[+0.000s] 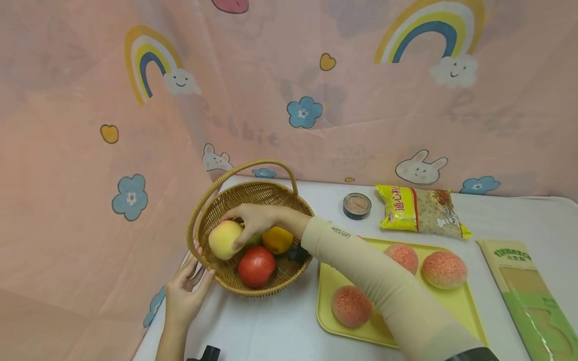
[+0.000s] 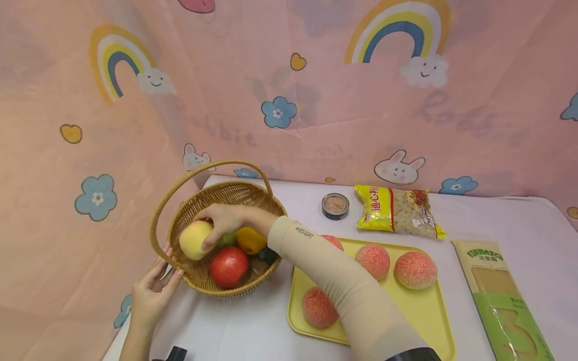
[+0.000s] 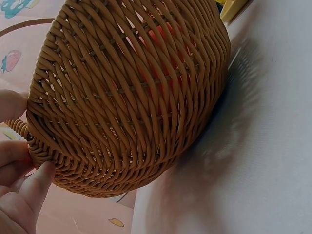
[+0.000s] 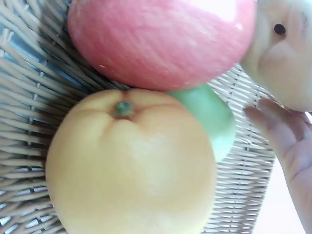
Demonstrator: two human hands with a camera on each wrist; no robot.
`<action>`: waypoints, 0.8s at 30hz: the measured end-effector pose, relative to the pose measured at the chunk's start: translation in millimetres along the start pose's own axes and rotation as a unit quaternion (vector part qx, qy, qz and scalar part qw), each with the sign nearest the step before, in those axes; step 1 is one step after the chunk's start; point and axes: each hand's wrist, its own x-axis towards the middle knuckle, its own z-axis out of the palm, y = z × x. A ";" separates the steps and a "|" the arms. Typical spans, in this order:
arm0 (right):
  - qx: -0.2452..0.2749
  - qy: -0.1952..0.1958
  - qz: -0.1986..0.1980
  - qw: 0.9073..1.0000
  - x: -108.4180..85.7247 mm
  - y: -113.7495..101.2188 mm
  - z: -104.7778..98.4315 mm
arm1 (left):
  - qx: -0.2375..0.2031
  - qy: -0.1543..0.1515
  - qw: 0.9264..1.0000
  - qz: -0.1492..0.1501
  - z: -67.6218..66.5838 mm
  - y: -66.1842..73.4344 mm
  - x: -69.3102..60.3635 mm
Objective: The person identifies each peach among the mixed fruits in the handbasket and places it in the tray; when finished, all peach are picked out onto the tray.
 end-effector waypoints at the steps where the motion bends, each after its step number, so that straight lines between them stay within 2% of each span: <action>1: 0.006 0.002 -0.003 1.000 -1.1 -0.9 -1.4 | 0.001 0.001 1.000 -0.001 0.0 -0.3 0.0; 4: 0.011 0.012 -0.007 1.000 -4.5 -3.7 -5.4 | 0.001 0.000 1.000 -0.002 -0.2 -0.9 -0.3; 11: -0.032 0.043 -0.002 0.999 -16.8 -10.7 -16.7 | 0.010 -0.002 1.000 0.006 -0.6 0.3 0.3; 17: -0.043 0.067 0.004 0.997 -33.3 -18.2 -25.3 | 0.019 -0.005 1.000 0.004 -1.0 2.9 0.9; 21: -0.039 0.082 -0.007 0.996 -48.5 -22.1 -29.7 | 0.006 -0.012 1.000 0.011 -1.5 2.7 1.4; 24: -0.017 0.090 -0.017 0.996 -62.7 -23.3 -31.3 | -0.006 -0.013 1.000 0.020 -1.4 2.2 1.9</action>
